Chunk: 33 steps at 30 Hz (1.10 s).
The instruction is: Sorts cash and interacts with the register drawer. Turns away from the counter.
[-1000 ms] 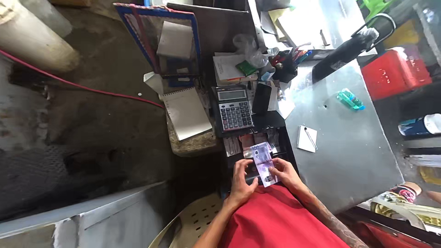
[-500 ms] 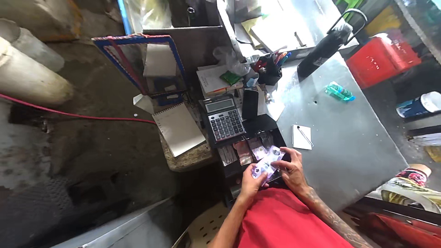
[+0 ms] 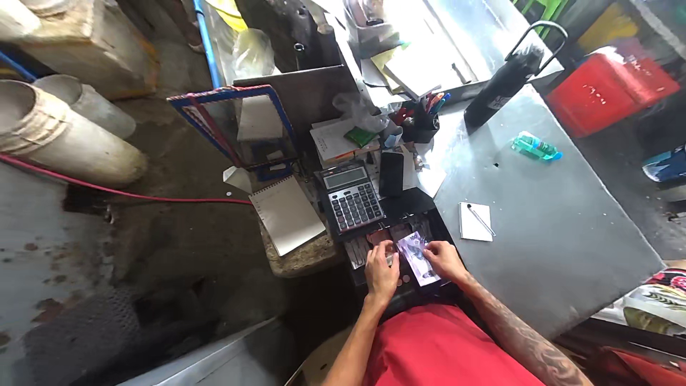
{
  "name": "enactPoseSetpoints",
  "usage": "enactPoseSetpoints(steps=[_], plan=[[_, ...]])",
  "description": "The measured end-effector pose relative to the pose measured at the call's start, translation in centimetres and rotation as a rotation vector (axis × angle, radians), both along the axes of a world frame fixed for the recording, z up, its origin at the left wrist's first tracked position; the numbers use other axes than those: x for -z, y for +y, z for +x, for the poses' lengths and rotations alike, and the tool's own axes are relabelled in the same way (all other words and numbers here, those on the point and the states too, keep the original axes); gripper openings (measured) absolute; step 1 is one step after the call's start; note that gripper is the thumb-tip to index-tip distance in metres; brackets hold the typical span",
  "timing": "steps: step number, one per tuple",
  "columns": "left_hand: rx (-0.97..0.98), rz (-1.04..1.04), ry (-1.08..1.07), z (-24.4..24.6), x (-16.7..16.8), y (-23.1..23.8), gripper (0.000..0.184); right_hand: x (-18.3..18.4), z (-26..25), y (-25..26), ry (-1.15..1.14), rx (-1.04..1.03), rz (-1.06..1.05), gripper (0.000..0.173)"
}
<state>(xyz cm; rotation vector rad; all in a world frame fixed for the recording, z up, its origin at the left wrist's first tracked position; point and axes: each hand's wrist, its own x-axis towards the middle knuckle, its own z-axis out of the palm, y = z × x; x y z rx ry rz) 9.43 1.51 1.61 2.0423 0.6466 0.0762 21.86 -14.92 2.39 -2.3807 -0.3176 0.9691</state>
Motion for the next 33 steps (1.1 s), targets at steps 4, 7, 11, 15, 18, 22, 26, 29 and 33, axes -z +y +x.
enactPoseSetpoints(steps=[4,7,11,15,18,22,26,29,33], plan=[[0.212,0.220,-0.084,1.0,1.9,-2.2,0.026,3.3,2.0,2.8,-0.046,-0.025,-0.083,0.034],[0.321,0.309,-0.014,3.0,4.3,-3.0,0.032,3.0,1.4,3.0,-0.277,-0.164,-0.109,0.040],[0.412,0.357,0.239,5.4,5.4,-3.0,0.043,3.3,-0.3,1.1,-0.541,-0.210,0.024,0.030],[0.458,0.359,0.433,7.1,4.1,-2.6,0.062,4.2,-0.8,-0.3,-0.484,-0.330,0.061,0.029],[0.515,0.346,0.544,8.0,3.8,-2.5,0.078,4.8,-1.1,-0.6,-0.419,-0.436,0.043,0.036],[0.529,0.330,0.541,8.2,3.8,-1.8,0.077,5.6,-1.8,-0.5,-0.310,-0.548,-0.071,0.051],[0.352,0.232,0.259,4.4,2.7,-1.0,0.045,5.2,-1.9,0.0,-0.303,-0.535,-0.040,0.053],[0.283,0.280,0.339,2.0,2.1,0.3,0.043,5.5,-2.6,-0.3,-0.474,-0.335,0.107,0.043],[0.355,0.311,0.399,2.4,4.6,2.2,0.044,5.9,-2.9,-0.8,-0.542,-0.244,0.176,0.036]])
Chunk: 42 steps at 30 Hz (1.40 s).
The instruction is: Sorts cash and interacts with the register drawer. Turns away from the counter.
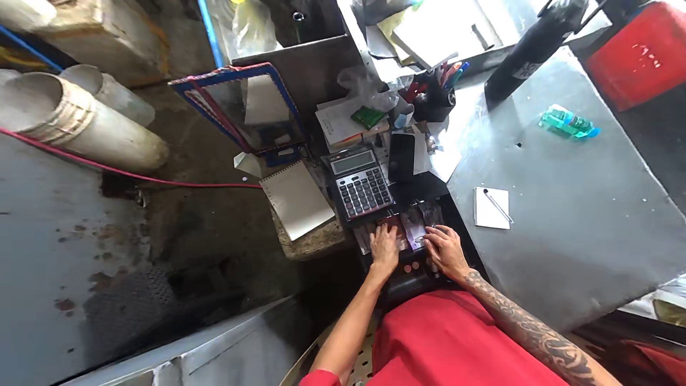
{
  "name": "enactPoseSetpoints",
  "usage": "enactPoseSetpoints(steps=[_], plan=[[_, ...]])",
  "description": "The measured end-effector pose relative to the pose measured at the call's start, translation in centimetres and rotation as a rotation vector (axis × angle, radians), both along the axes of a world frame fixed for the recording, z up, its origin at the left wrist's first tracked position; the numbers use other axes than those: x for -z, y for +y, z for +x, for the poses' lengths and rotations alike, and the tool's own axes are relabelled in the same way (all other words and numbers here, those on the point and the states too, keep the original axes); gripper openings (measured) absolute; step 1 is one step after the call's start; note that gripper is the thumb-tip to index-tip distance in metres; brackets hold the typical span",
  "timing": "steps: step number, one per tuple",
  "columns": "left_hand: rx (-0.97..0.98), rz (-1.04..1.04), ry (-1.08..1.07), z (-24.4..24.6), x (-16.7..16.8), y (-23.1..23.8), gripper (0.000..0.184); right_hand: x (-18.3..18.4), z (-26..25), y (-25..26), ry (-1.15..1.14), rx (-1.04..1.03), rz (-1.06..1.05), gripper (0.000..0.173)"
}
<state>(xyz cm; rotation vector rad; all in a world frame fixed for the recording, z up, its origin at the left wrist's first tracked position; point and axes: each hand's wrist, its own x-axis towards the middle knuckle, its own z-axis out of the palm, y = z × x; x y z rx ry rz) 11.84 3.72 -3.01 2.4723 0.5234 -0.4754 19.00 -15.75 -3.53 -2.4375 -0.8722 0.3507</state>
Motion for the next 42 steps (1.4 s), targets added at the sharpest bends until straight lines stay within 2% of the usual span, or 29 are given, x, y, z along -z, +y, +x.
enactPoseSetpoints(steps=[2,5,6,9,10,11,13,15,17,18,20,21,25,28,30,32,33,36,38,40,42], plan=[[0.001,0.004,-0.079,-0.1,0.3,0.5,0.026,-0.1,0.1,0.2,-0.045,0.006,0.058,0.031],[-0.115,-0.084,-0.350,-1.7,-0.7,0.8,0.021,-1.7,-0.4,1.1,0.009,0.080,0.161,0.026],[-0.171,-0.113,-0.449,-2.4,-1.4,0.4,0.019,-2.9,-0.9,1.5,0.157,0.135,0.174,0.027],[-0.219,-0.227,-0.597,-4.6,-3.3,-2.0,0.019,-6.0,-1.6,3.0,0.900,0.342,0.255,0.041],[-0.199,-0.282,-0.611,-5.3,-3.6,-3.1,0.019,-6.2,-1.8,3.3,1.025,0.393,0.302,0.041],[-0.186,-0.342,-0.632,-5.9,-3.7,-4.1,0.019,-6.0,-1.9,3.4,1.036,0.417,0.343,0.035],[-0.265,-0.473,-0.659,-7.5,-4.0,-5.7,0.035,-5.6,-2.0,3.3,0.912,0.413,0.385,0.021],[-0.511,-0.594,-0.634,-8.5,-5.0,-6.2,0.054,-6.2,-1.7,3.3,0.870,0.390,0.400,0.018],[-0.790,-0.810,-0.551,-8.7,-5.4,-5.8,0.065,-7.0,-1.9,3.6,0.924,0.299,0.414,0.019],[-0.893,-0.975,-0.514,-8.5,-5.3,-5.3,0.062,-7.1,-2.2,3.9,0.952,0.222,0.410,0.021],[-1.021,-1.246,-0.510,-8.3,-4.9,-4.1,0.039,-6.8,-2.5,4.8,0.932,0.047,0.334,0.024],[-1.056,-1.289,-0.557,-8.3,-4.7,-3.5,0.036,-6.5,-2.5,5.4,0.845,-0.016,0.264,0.026],[-1.166,-1.334,-0.778,-9.5,-4.3,-0.4,0.046,-4.2,-0.9,9.0,0.290,-0.225,-0.090,0.031],[-1.279,-1.477,-0.741,-10.6,-4.5,1.0,0.041,-2.0,0.0,11.4,0.125,-0.440,-0.368,0.036],[-1.257,-1.502,-0.694,-10.8,-4.4,1.2,0.038,-1.7,0.2,12.0,0.049,-0.475,-0.400,0.035],[-1.202,-1.480,-0.631,-10.9,-4.3,1.0,0.036,-1.6,0.0,11.3,0.044,-0.416,-0.269,0.035],[-1.190,-1.464,-0.579,-10.6,-4.4,0.8,0.034,-1.8,-0.2,10.6,0.092,-0.336,-0.130,0.035],[-1.199,-1.473,-0.390,-9.2,-4.9,-0.3,0.029,-4.4,-1.7,8.4,0.507,0.055,0.355,0.025],[-1.190,-1.527,-0.359,-7.8,-5.3,-1.5,0.029,-6.9,-2.8,7.2,0.796,0.283,0.604,0.023],[-1.197,-1.561,-0.438,-6.2,-5.7,-2.4,0.032,-8.2,-3.3,6.2,0.908,0.388,0.711,0.022],[-1.236,-1.482,-0.512,-4.8,-6.3,-3.1,0.033,-8.9,-3.5,5.3,0.876,0.415,0.718,0.018]])
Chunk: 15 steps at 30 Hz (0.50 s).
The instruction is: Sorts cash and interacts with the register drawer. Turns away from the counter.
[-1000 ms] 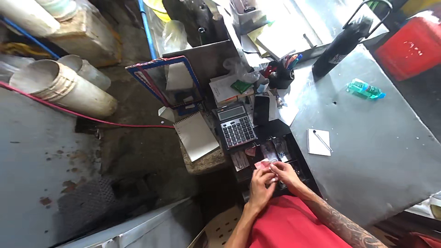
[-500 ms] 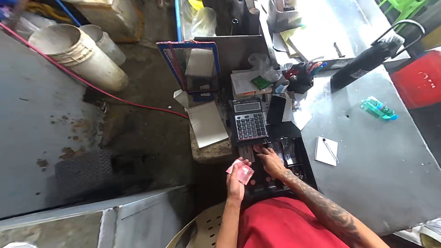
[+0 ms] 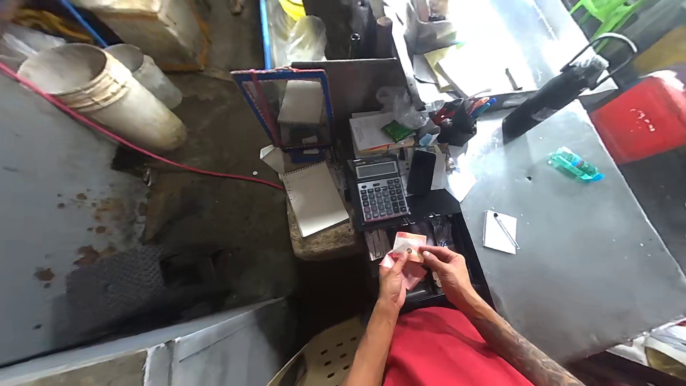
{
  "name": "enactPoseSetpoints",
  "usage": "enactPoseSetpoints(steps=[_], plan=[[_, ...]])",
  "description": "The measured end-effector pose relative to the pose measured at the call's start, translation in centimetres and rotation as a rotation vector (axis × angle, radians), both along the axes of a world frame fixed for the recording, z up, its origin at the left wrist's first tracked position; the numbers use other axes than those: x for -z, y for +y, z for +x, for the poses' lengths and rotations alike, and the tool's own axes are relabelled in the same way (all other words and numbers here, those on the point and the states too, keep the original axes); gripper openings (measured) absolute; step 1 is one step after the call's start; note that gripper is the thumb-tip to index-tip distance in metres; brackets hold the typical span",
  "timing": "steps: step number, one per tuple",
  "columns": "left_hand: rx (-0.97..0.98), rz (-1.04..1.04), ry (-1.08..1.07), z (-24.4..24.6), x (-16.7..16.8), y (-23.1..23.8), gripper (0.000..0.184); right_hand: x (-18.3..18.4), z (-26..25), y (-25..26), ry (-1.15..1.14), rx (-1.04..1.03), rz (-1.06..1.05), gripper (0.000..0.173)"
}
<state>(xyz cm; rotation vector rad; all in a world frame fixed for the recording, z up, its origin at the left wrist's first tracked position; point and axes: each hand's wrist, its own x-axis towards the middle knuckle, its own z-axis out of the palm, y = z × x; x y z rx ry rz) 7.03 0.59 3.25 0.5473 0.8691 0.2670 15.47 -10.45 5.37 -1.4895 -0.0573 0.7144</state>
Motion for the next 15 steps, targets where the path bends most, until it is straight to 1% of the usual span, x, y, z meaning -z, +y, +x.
enactPoseSetpoints(steps=[1,2,4,5,6,7,9,10,12,14,15], plan=[[-0.016,0.060,0.025,0.5,-0.3,-0.1,0.034,-0.2,0.0,-0.4,-0.044,0.009,-0.013,0.018],[-0.008,0.136,0.041,0.9,-0.5,-0.1,0.035,-0.3,0.1,-0.8,-0.110,0.014,-0.033,0.021],[0.060,0.264,0.069,1.2,-1.1,0.1,0.039,-0.7,0.6,-1.1,-0.252,-0.011,-0.088,0.040],[0.099,0.294,0.075,1.2,-1.3,0.2,0.039,-0.9,1.0,-1.2,-0.283,-0.038,-0.116,0.048],[0.134,0.296,0.071,1.2,-1.4,0.2,0.039,-1.0,1.3,-1.3,-0.288,-0.062,-0.131,0.050],[0.163,0.267,0.061,1.2,-1.4,0.3,0.039,-0.9,1.7,-1.3,-0.289,-0.072,-0.129,0.044],[0.185,0.158,0.043,1.0,-1.5,0.5,0.038,-0.8,2.1,-1.2,-0.255,-0.033,-0.094,0.023],[0.184,0.101,0.033,1.0,-1.5,0.7,0.040,-0.9,2.3,-1.3,-0.215,0.001,-0.059,0.017],[0.181,0.032,0.022,0.7,-1.4,1.1,0.039,-1.1,2.8,-1.9,-0.141,0.061,0.028,0.012],[0.166,-0.008,0.015,0.4,-1.0,1.3,0.032,-1.7,3.3,-2.7,-0.100,0.118,0.126,0.014],[0.148,-0.042,0.000,0.4,-0.8,1.6,0.037,-2.2,3.7,-3.0,-0.092,0.145,0.173,0.016]])
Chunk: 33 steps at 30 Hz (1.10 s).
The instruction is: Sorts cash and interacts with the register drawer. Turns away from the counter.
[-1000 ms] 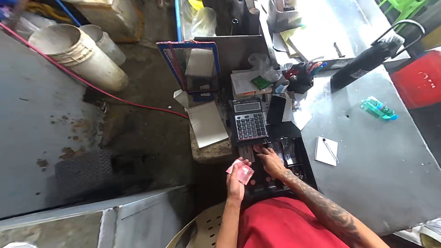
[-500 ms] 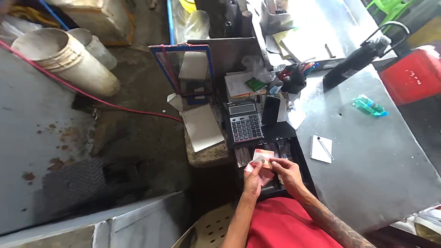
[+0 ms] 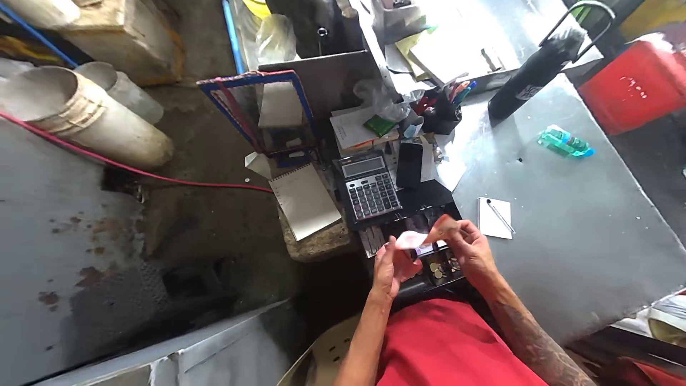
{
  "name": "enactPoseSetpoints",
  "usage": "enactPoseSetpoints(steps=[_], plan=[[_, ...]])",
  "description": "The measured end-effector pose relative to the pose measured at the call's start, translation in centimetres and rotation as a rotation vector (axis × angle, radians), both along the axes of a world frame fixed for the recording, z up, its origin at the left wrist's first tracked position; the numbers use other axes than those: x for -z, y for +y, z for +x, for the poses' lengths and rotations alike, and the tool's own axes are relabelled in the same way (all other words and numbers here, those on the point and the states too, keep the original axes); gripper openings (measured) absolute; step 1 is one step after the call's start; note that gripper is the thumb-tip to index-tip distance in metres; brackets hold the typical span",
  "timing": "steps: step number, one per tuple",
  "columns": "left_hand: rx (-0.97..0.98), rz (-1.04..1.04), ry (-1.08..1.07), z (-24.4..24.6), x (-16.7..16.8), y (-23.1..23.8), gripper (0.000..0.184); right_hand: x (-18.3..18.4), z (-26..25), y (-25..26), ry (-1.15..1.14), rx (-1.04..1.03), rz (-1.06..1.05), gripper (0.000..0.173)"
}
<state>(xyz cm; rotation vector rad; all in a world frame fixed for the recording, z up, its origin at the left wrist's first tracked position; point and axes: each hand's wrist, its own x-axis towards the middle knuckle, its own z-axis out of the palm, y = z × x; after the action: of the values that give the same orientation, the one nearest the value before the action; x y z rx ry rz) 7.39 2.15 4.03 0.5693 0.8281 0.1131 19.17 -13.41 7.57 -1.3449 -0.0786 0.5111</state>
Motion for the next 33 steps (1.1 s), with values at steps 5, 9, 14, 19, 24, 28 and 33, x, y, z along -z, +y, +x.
enactPoseSetpoints(steps=[5,9,14,19,24,28,33], plan=[[-0.089,-0.637,-0.564,-1.5,3.2,1.9,0.074,-4.3,1.1,-0.4,-0.019,-0.121,-0.004,0.045],[-0.085,-0.759,-0.833,-1.6,3.6,1.7,0.059,-5.2,-1.0,1.2,-0.181,-0.382,-0.169,0.049],[-0.047,-0.486,-0.667,-1.7,1.5,1.1,0.068,-3.1,-3.0,4.3,-0.390,-0.501,-0.250,0.040],[-0.027,-0.492,-0.595,-0.3,-0.7,0.4,0.067,-1.9,-4.2,6.2,-0.480,-0.554,-0.360,0.044],[-0.108,-0.461,-0.523,1.3,0.3,-0.8,0.067,-0.2,-5.8,6.2,-0.666,-0.352,-0.490,0.042],[-0.072,-0.307,-0.431,1.5,0.4,-1.2,0.061,0.1,-5.9,5.7,-0.688,-0.345,-0.619,0.046],[-0.028,-0.493,-0.407,0.2,-1.3,-1.4,0.065,0.0,-5.4,5.0,-0.726,-0.346,-0.812,0.060]])
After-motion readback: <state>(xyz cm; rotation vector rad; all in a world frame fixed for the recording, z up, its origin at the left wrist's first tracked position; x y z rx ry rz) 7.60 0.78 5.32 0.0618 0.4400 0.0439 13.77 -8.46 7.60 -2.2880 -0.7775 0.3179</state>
